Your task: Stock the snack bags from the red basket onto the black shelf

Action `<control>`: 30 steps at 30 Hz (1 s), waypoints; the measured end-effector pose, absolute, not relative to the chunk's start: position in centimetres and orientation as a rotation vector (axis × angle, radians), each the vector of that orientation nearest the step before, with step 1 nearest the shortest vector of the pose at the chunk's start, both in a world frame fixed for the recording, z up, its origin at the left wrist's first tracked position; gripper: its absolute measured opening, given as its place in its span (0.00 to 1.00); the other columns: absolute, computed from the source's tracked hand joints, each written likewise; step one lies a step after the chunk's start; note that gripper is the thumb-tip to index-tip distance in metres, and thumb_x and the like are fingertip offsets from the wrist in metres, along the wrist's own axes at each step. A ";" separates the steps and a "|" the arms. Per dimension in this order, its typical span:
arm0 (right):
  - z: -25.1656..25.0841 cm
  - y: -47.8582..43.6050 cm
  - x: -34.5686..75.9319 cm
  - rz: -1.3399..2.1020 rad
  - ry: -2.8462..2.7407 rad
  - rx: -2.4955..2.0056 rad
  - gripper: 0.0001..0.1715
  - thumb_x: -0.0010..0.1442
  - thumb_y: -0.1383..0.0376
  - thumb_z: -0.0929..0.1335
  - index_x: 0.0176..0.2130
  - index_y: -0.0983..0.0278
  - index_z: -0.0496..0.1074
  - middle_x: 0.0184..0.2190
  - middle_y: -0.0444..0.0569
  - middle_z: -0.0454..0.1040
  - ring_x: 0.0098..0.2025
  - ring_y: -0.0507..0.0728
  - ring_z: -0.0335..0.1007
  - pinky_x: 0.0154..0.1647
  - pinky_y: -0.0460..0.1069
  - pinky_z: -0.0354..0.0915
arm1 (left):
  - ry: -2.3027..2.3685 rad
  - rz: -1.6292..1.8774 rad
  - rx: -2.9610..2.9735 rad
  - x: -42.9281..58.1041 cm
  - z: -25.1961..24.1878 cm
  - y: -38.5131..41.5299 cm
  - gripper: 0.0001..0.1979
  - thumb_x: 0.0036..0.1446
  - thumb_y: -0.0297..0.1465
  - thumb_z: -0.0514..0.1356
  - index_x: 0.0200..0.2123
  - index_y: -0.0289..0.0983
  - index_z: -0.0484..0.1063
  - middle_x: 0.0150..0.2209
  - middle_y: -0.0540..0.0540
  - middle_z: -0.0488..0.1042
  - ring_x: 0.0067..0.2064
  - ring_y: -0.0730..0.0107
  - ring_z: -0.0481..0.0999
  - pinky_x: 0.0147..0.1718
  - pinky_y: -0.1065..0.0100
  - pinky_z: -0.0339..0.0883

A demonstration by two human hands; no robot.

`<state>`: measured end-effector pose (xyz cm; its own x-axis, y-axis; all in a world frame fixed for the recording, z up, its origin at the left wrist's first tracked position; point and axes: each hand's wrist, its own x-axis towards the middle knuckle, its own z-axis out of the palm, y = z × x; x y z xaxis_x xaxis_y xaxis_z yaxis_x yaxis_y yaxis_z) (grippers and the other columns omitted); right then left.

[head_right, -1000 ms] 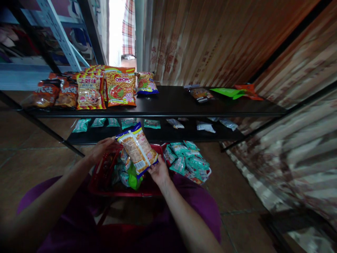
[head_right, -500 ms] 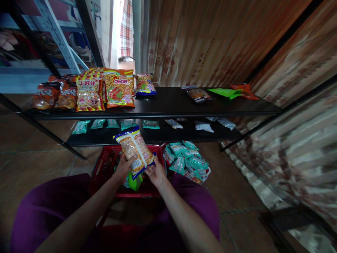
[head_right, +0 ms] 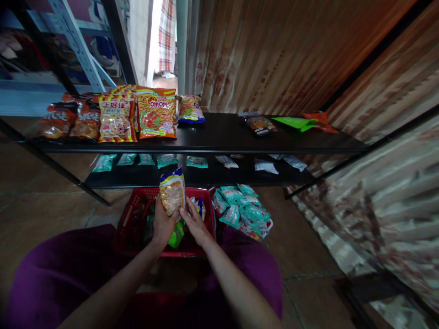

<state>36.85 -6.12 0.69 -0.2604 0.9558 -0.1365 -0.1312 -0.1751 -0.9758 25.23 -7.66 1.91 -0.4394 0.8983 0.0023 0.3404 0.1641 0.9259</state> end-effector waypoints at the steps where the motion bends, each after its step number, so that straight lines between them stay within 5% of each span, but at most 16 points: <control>1: 0.9 -6.3 36.7 1.622 -1.152 -1.029 0.36 0.55 0.50 0.68 0.60 0.53 0.59 0.64 0.44 0.57 0.66 0.57 0.49 0.66 0.56 0.47 | 1.872 1.244 1.228 25.8 2.0 -8.2 0.34 0.53 0.35 0.59 0.61 0.33 0.52 0.59 0.32 0.62 0.60 0.53 0.62 0.58 0.53 0.56; 7: 1.4 -6.6 37.1 1.769 -0.829 -0.971 0.33 0.51 0.59 0.73 0.55 0.55 0.65 0.55 0.46 0.71 0.55 0.57 0.68 0.60 0.54 0.60 | 1.618 1.279 1.293 28.1 2.4 -11.7 0.31 0.50 0.26 0.58 0.59 0.38 0.60 0.64 0.38 0.56 0.66 0.56 0.50 0.63 0.57 0.43; 14: 0.9 -5.4 38.1 1.778 -0.521 -0.943 0.30 0.48 0.65 0.74 0.50 0.62 0.67 0.41 0.48 0.79 0.42 0.59 0.77 0.46 0.55 0.71 | 1.422 1.381 1.076 25.8 3.2 -11.6 0.20 0.49 0.25 0.60 0.46 0.42 0.73 0.51 0.43 0.72 0.55 0.57 0.68 0.59 0.58 0.54; 18: 1.4 -5.0 38.4 1.870 -0.394 -0.935 0.23 0.53 0.62 0.71 0.48 0.63 0.69 0.38 0.50 0.80 0.41 0.60 0.77 0.43 0.56 0.73 | 1.584 1.457 1.065 22.7 3.0 -9.7 0.14 0.48 0.31 0.63 0.41 0.40 0.74 0.50 0.42 0.71 0.55 0.57 0.68 0.57 0.59 0.57; 24: 2.6 -5.3 38.3 2.047 -0.332 -0.944 0.21 0.57 0.58 0.68 0.47 0.66 0.70 0.35 0.53 0.80 0.39 0.61 0.78 0.40 0.55 0.73 | 1.291 1.151 0.653 20.6 3.4 -8.8 0.27 0.46 0.44 0.65 0.47 0.35 0.72 0.45 0.39 0.76 0.47 0.54 0.74 0.48 0.57 0.66; 30: 2.8 -5.5 38.1 2.085 -0.351 -0.892 0.21 0.55 0.57 0.70 0.45 0.67 0.71 0.36 0.54 0.80 0.42 0.61 0.77 0.41 0.54 0.73 | 1.056 1.112 0.557 21.4 3.2 -10.0 0.29 0.39 0.38 0.71 0.46 0.35 0.72 0.49 0.39 0.75 0.50 0.55 0.74 0.51 0.59 0.66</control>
